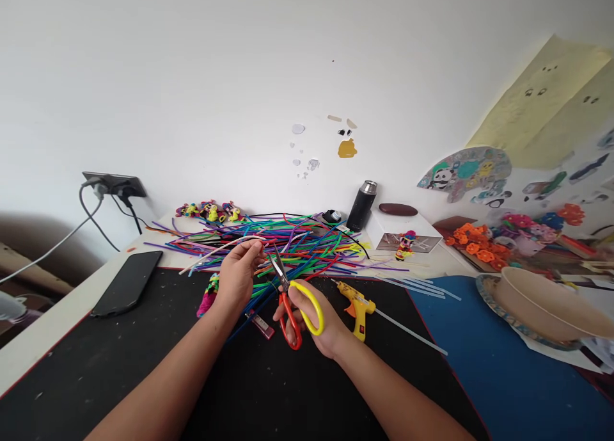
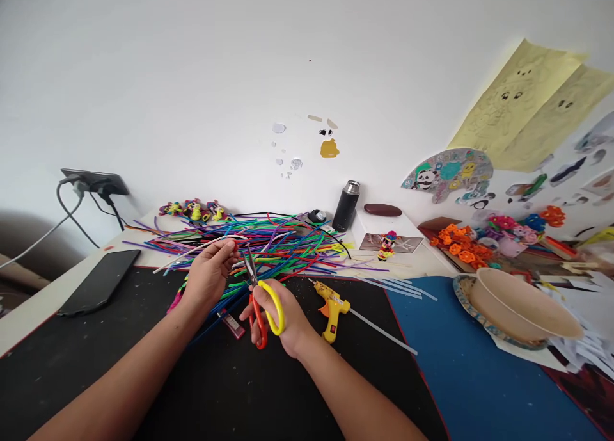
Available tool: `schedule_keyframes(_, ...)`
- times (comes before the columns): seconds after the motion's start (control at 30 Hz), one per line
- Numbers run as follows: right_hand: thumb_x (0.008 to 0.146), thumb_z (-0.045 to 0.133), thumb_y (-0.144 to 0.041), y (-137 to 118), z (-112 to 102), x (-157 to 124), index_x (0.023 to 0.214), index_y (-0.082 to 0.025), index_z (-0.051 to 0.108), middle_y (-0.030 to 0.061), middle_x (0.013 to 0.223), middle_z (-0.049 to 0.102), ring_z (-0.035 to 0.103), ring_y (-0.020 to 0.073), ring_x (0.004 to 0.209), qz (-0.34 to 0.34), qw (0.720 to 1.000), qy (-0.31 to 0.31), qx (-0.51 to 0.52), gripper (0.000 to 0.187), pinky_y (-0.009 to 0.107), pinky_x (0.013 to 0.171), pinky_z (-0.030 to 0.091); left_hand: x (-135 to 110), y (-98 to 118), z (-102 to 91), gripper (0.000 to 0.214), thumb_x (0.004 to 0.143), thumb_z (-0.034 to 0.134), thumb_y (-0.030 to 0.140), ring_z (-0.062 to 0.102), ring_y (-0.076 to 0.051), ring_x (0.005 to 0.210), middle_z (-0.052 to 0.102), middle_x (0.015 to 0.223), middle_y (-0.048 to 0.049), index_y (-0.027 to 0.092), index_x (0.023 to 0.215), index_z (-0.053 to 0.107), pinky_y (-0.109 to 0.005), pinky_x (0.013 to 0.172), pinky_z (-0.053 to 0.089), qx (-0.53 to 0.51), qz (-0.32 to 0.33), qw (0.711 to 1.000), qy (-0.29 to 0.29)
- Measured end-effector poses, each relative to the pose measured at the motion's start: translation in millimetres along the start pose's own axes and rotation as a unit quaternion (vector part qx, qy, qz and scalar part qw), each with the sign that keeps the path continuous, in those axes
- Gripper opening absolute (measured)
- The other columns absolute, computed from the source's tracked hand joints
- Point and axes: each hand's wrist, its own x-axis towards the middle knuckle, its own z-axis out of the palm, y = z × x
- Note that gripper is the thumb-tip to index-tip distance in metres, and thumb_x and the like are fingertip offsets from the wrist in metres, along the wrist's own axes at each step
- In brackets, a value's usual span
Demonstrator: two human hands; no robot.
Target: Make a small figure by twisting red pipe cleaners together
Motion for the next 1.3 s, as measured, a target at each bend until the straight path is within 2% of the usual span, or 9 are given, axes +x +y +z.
schedule_keyframes(0.2, 0.084, 0.070, -0.073, 7, 12, 18, 0.113, -0.019, 0.054, -0.0016, 0.075, 0.069, 0.060, 0.0117, 0.039, -0.009, 1.000, 0.000, 0.001, 0.064, 0.021, 0.038, 0.044, -3, -2, -0.3, 0.031, 0.071, 0.088, 0.042, 0.059, -0.015, 0.067, 0.068, 0.077, 0.0002, 0.019, 0.086, 0.074, -0.028, 0.066, 0.048, 0.054, 0.031, 0.998, 0.001)
schedule_keyframes(0.37, 0.079, 0.072, -0.076, 21, 14, 29, 0.112, -0.019, 0.053, -0.0034, 0.073, 0.067, 0.061, 0.0126, 0.037, -0.018, 1.000, 0.011, 0.006, 0.069, 0.021, 0.035, 0.045, -9, -3, 0.5, 0.033, 0.075, 0.085, 0.047, 0.064, -0.018, 0.072, 0.070, 0.079, -0.0022, 0.019, 0.088, 0.073, -0.030, 0.070, 0.052, 0.149, 0.061, 0.987, -0.001)
schedule_keyframes(0.7, 0.080, 0.075, -0.068, 23, 1, 22, 0.111, -0.021, 0.050, -0.0071, 0.071, 0.063, 0.057, 0.0104, 0.035, -0.018, 1.000, 0.020, 0.007, 0.061, 0.020, 0.035, 0.042, -22, -6, 9.8, 0.029, 0.075, 0.083, 0.046, 0.067, -0.021, 0.068, 0.073, 0.076, -0.0042, 0.021, 0.085, 0.074, -0.031, 0.067, 0.052, 0.244, 0.062, 0.967, -0.043)
schedule_keyframes(0.87, 0.082, 0.076, -0.061, 26, -6, 21, 0.113, -0.021, 0.052, -0.0080, 0.069, 0.062, 0.058, 0.0104, 0.035, -0.008, 1.000, 0.020, 0.020, 0.056, 0.019, 0.034, 0.042, -27, -8, 13.4, 0.029, 0.074, 0.085, 0.045, 0.066, -0.021, 0.069, 0.072, 0.075, -0.0038, 0.021, 0.084, 0.074, -0.032, 0.067, 0.051, 0.248, 0.064, 0.964, -0.066)
schedule_keyframes(1.03, 0.079, 0.079, -0.056, 23, -4, 21, 0.108, -0.023, 0.050, -0.0107, 0.064, 0.059, 0.055, 0.0115, 0.031, 0.015, 0.999, 0.034, 0.038, 0.053, 0.020, 0.031, 0.041, -30, -10, 15.3, 0.030, 0.075, 0.085, 0.047, 0.067, -0.022, 0.071, 0.073, 0.077, -0.0040, 0.022, 0.084, 0.072, -0.033, 0.070, 0.052, 0.254, 0.057, 0.963, -0.077)
schedule_keyframes(1.3, 0.083, 0.074, -0.047, 20, -1, 18, 0.102, -0.024, 0.048, -0.0127, 0.055, 0.054, 0.050, 0.0104, 0.029, 0.026, 0.998, 0.040, 0.030, 0.039, 0.017, 0.030, 0.037, -31, -11, 15.3, 0.031, 0.075, 0.084, 0.047, 0.067, -0.021, 0.071, 0.074, 0.078, -0.0045, 0.021, 0.085, 0.072, -0.032, 0.069, 0.054, 0.271, 0.061, 0.957, -0.081)
